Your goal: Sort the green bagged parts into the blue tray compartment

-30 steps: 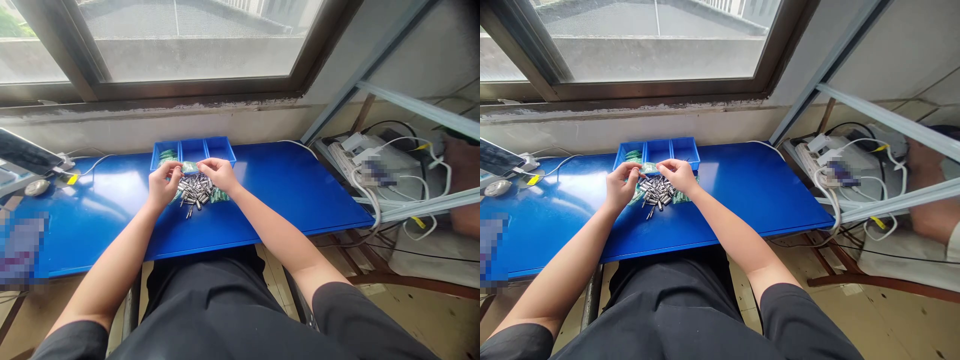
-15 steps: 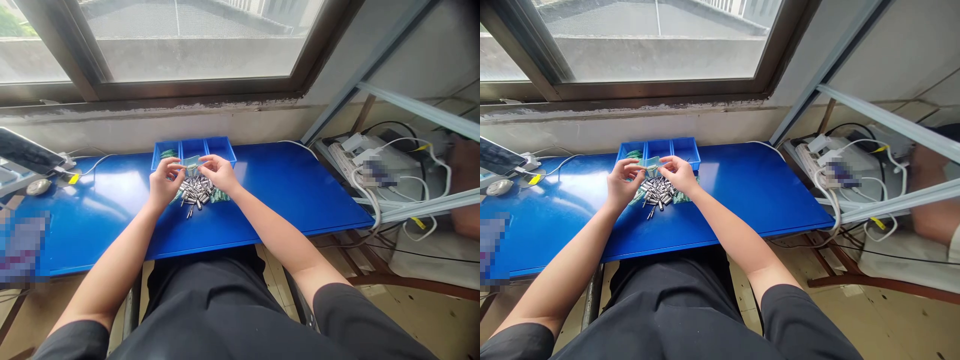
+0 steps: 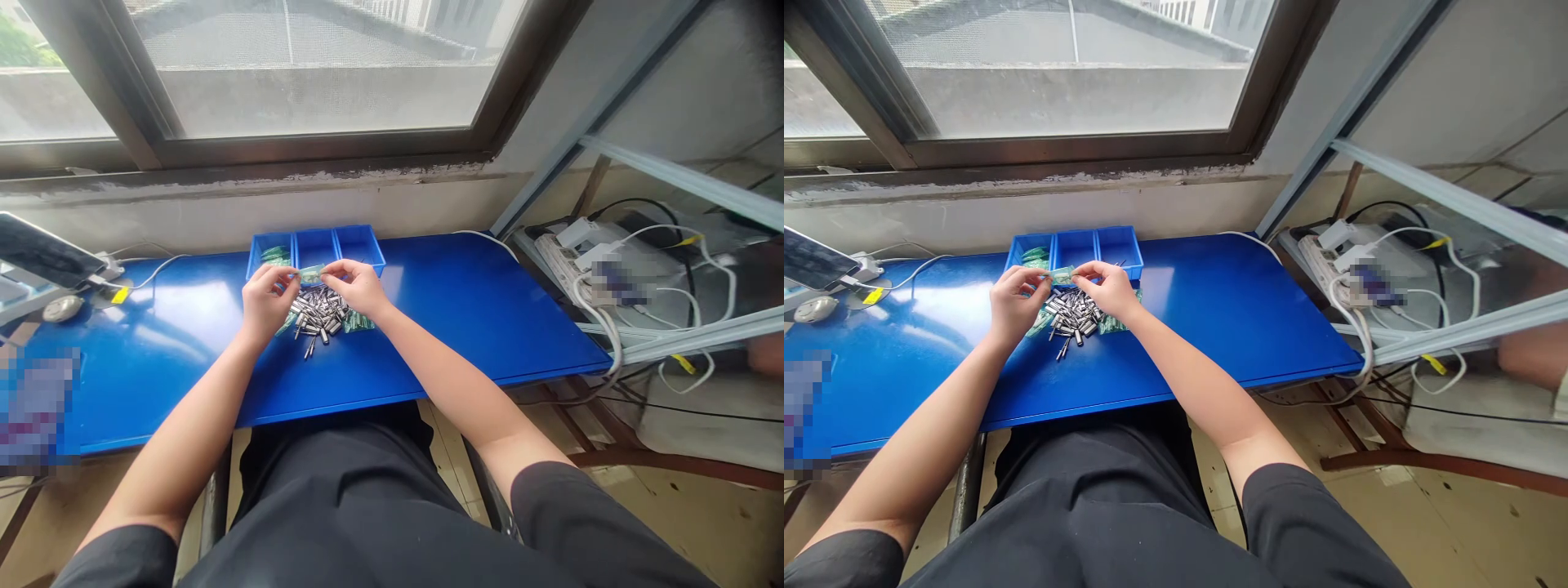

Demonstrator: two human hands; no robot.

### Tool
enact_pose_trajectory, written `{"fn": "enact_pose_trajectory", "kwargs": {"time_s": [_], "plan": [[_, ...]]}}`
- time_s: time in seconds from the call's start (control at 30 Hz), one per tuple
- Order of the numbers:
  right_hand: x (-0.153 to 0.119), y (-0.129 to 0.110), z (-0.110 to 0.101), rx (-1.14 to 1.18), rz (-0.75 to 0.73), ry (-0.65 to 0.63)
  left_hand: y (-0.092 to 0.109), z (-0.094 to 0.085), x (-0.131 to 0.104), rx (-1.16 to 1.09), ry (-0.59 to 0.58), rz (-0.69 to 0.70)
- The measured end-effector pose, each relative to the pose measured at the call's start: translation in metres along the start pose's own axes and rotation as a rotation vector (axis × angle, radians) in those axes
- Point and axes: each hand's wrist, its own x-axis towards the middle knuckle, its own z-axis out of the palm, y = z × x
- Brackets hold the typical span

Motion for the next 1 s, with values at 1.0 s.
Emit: {"fn": "enact_pose_trajectory", "kwargs": {"time_s": [1.0], "plan": [[-0.002,-0.001,-0.001,-0.014,0.013,0.011,0.006,-0.003,-0.003,-0.063,-0.042,-0.075]]}}
